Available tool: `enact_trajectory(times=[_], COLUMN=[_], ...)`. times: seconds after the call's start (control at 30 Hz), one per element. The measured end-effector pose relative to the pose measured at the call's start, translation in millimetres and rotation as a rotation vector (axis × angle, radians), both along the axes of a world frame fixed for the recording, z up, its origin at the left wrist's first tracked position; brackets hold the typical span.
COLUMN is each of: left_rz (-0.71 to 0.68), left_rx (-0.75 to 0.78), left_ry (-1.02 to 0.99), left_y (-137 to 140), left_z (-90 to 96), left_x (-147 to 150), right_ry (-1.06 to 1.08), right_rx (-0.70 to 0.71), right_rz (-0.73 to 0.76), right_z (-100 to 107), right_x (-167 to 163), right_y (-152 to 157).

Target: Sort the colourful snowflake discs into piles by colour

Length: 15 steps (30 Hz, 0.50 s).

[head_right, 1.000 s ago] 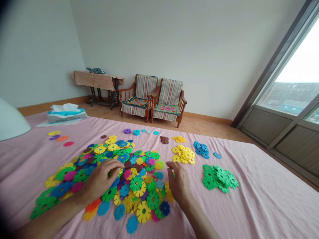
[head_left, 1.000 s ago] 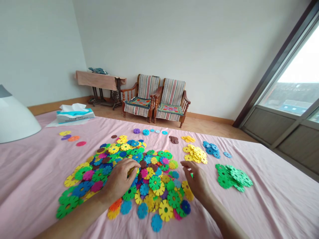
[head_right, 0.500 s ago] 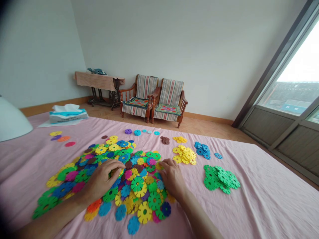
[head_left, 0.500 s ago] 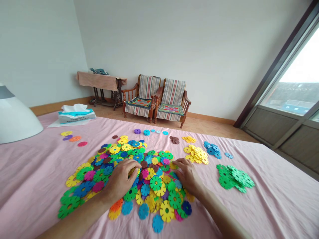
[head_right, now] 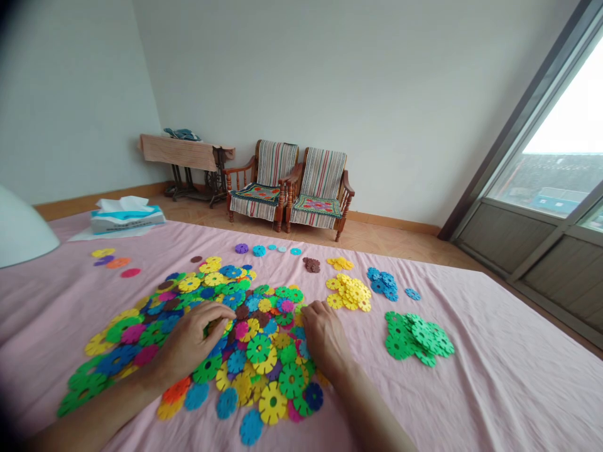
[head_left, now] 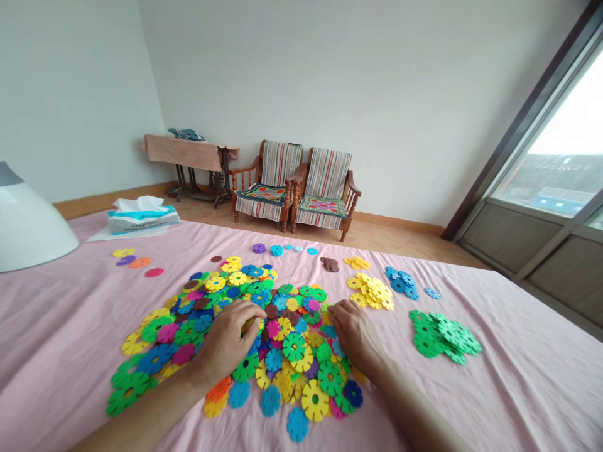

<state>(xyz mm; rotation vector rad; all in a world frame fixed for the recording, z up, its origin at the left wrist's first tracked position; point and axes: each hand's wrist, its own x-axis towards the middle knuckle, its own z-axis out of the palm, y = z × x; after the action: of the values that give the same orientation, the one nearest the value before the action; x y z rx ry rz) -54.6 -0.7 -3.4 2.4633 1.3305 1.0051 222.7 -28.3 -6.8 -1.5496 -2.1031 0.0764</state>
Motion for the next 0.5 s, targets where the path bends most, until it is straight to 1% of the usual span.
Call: enact_trajectory(times=[0.1, 0.2, 0.3, 0.4, 0.47, 0.5], left_rz=[-0.004, -0.006, -0.005, -0.006, -0.005, -0.005], left_rx=[-0.009, -0.004, 0.005, -0.001, -0.002, 0.0], left_ry=[0.002, -0.001, -0.006, -0.008, -0.009, -0.01], left_y=[1, 1, 1, 1, 2, 2], left_z=[-0.2, -0.1, -0.3, -0.8, -1.2, -1.4], left_x=[0, 0, 0, 0, 0, 0], right_ry=[0.16, 0.195, 0.125, -0.02, -0.09, -0.092], right_rx=[-0.035, -0.09, -0.084, -0.08, -0.071, -0.058], right_rz=[0.07, 0.135, 0.13, 0.103, 0.081, 0.06], right_z=[-7, -8, 1, 13, 16, 16], right_x=[8, 13, 11, 4, 1, 0], right_y=[4, 6, 2, -5, -6, -6])
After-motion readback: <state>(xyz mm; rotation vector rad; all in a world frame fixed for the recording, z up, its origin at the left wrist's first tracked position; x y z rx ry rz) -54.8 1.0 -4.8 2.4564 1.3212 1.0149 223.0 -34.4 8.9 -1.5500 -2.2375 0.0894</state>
